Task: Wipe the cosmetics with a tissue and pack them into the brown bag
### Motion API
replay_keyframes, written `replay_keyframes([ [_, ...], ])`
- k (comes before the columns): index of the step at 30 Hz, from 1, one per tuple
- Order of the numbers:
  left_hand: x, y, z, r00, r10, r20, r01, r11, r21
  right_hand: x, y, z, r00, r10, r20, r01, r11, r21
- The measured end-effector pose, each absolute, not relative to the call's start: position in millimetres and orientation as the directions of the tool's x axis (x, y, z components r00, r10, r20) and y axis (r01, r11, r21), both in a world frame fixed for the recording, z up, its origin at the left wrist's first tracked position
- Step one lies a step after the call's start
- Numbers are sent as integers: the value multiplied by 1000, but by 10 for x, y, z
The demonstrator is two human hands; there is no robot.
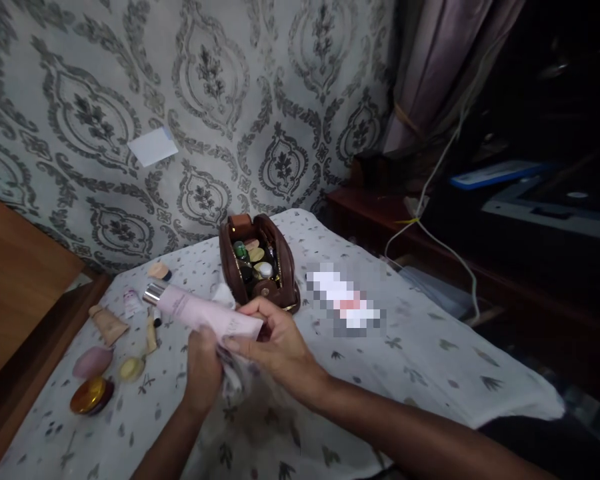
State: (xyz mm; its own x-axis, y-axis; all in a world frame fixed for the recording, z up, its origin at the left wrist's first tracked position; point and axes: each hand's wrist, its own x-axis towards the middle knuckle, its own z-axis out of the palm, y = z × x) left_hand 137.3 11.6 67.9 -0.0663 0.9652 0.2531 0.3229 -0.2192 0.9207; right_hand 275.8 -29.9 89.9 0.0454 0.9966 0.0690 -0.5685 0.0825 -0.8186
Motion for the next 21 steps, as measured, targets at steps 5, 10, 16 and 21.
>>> replay_keyframes([
  [5, 1696, 44, 869, 370, 840, 398, 276, -508, 816, 3031, -187, 1045, 154, 969, 193, -427, 241, -872],
  [10, 1794, 191, 1145, 449, 737, 506, 388, -670, 633, 3277, -72, 1076, 203, 952, 229, -401, 294, -868],
  [16, 1783, 501, 1324, 382, 642, 665, 530, -741, 411, 3581, 14, 1133, 181, 917, 354, -158, 383, -910],
  [21, 1754, 759, 1544, 518, 561, 645, 518, -806, 285, 3881, 209, 1259, 190, 897, 399, -80, 419, -905],
])
